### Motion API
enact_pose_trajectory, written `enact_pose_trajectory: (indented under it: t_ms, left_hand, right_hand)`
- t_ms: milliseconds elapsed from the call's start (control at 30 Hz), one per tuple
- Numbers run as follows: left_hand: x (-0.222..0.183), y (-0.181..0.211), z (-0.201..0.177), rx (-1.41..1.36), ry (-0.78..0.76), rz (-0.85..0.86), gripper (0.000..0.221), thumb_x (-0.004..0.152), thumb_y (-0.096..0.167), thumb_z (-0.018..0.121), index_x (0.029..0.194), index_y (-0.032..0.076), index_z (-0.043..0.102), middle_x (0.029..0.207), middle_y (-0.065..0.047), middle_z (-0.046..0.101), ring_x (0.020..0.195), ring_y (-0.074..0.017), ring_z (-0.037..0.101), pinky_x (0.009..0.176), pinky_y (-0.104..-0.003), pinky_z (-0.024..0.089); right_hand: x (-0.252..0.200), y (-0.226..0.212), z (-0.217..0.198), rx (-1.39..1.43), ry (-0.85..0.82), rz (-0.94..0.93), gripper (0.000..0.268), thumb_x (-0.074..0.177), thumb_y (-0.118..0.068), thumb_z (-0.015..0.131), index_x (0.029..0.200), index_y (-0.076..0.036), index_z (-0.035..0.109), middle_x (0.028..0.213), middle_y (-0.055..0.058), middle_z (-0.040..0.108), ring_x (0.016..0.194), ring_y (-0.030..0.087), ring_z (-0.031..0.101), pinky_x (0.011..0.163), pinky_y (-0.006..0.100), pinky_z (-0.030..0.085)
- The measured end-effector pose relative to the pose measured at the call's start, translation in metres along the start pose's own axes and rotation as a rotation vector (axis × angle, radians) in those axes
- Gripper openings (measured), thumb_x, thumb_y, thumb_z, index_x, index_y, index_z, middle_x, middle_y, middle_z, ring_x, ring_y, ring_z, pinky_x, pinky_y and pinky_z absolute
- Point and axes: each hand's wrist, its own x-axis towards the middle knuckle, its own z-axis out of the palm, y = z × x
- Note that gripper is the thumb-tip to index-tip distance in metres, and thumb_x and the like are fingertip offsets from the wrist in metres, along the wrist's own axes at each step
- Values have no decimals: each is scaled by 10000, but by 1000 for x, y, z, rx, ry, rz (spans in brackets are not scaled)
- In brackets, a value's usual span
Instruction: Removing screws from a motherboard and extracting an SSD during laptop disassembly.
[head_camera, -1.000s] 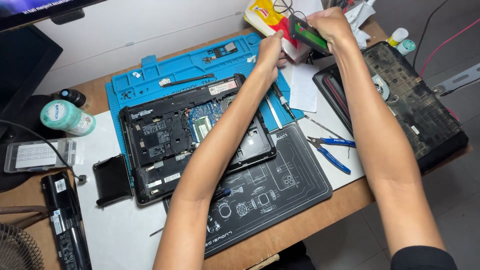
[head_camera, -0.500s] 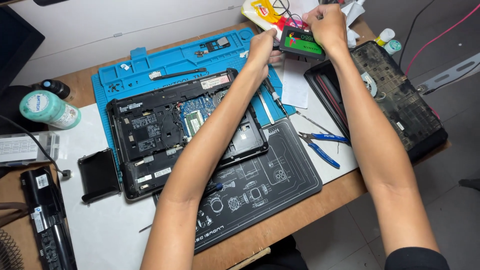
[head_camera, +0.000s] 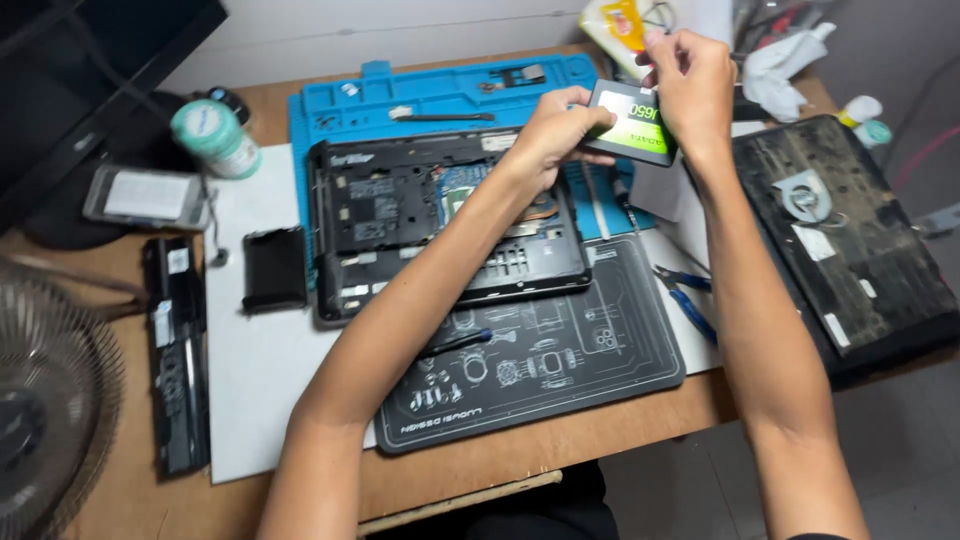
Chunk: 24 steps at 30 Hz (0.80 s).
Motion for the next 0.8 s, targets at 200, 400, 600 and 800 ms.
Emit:
enact_pose_trajectory:
  t_ms: [200,400,600,800]
  left_hand:
    - [-79,26,-97,212,29,64,203,802,87,637,994,44,689,885,-127,742,806,-237,746,619,-339,656]
    - [-183,36,-197,327,139,236,386,877,138,724,1252,66,669,912,-132,696,725,-195,720,587,-285,645]
    - [-233,-11,-295,1254,609,333,229,1023,248,561,1235,284,643,999,-3,668,915,-178,711,990,-410,431]
    - [-269,-16,-281,1197,756,318,331,1038,11,414,1312,74,590,1136,-170,619,1083,-350,646,844,-439,543]
  right_hand:
    - [-38,-129,24,370,-724,114,237,1054,-337,647,1167,-137,707,938,-34,691,785,29,568,657,193,422]
    - [-67,-204,87,691,-953,191,427,929,-125,743,1332,-69,614,848,69,655,736,164,688,651,268,596]
    - [-85,-234,157,720,-927,145,359,959,-120,726,1284,-99,575,937,196,727,699,191,727,667,313,647]
    - [-99,-262,216,672,-931,94,366,952,-85,714,1271,-102,535,935,207,736,700,245,772,666,344,682]
